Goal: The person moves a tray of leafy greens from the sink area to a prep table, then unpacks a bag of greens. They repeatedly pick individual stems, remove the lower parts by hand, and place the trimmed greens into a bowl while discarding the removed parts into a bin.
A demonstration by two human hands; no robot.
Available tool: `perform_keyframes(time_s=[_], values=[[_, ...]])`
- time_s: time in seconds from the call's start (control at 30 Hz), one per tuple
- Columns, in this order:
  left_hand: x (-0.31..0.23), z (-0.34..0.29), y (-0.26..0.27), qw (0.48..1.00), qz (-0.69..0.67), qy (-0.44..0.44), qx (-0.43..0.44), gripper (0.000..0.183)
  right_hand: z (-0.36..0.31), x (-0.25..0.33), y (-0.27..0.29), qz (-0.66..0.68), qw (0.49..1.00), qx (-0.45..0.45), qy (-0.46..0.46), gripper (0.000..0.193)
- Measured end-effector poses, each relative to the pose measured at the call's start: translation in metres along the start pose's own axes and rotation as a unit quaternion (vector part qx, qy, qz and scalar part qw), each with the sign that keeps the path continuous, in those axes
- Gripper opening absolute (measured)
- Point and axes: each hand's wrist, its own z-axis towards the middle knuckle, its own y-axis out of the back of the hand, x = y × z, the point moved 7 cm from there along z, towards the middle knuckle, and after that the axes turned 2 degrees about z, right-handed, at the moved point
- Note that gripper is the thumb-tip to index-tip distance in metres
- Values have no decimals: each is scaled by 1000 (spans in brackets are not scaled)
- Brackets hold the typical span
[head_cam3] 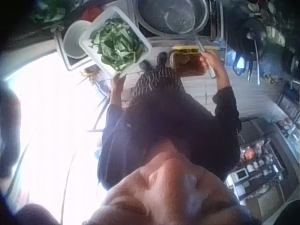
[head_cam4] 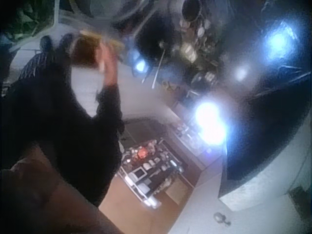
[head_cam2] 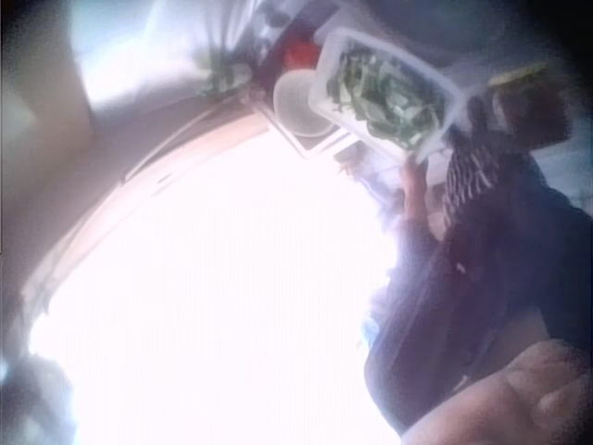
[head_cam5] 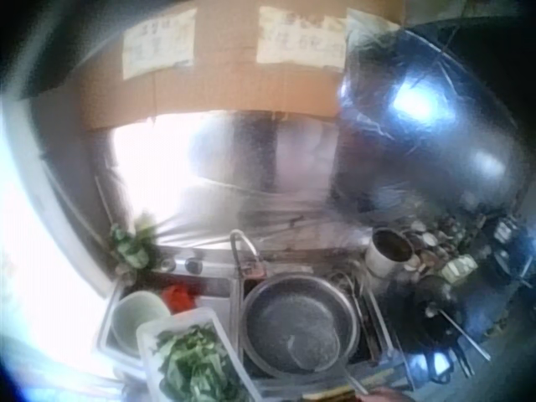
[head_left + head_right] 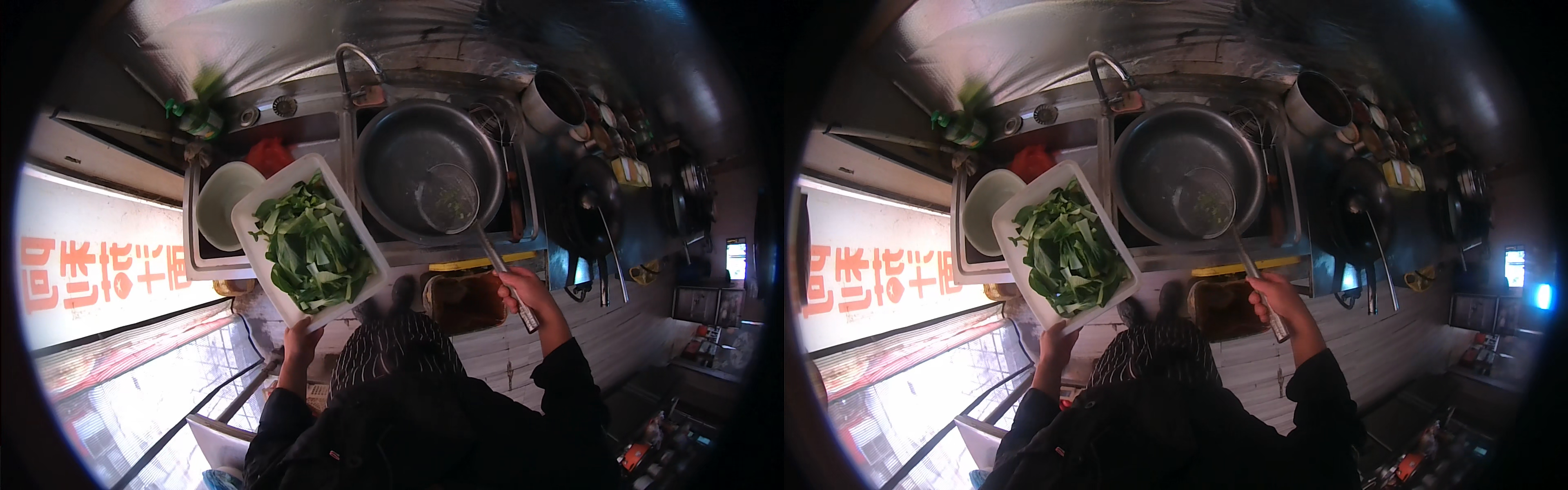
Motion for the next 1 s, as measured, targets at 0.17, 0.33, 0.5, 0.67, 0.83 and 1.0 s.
perform_keyframes(time_s=[0.17, 0.33, 0.5, 0.67, 0.83, 1.0], values=[[-3, -1, 3, 999, 40, -4, 6, 38, 2, 0, -19, 174, 980, 89, -23, 30], [26, 3, -15, 969, -224, 108, 8, 33, 36, 39, -8, 18, 989, 10, 145, 25], [28, 1, -16, 960, -250, 123, -6, 37, 74, 84, -3, -197, 936, -165, 240, 26], [-2, -3, 2, 998, 59, 0, -12, 44, 115, 79, -25, -235, 941, -170, 175, 21], [2, -3, 0, 1000, 22, -7, -15, 45, 134, 54, -61, -119, 981, -12, 153, 19], [3, -3, -3, 1000, 22, 18, -4, 44, 122, 34, -96, 27, 994, 79, 77, 16]])
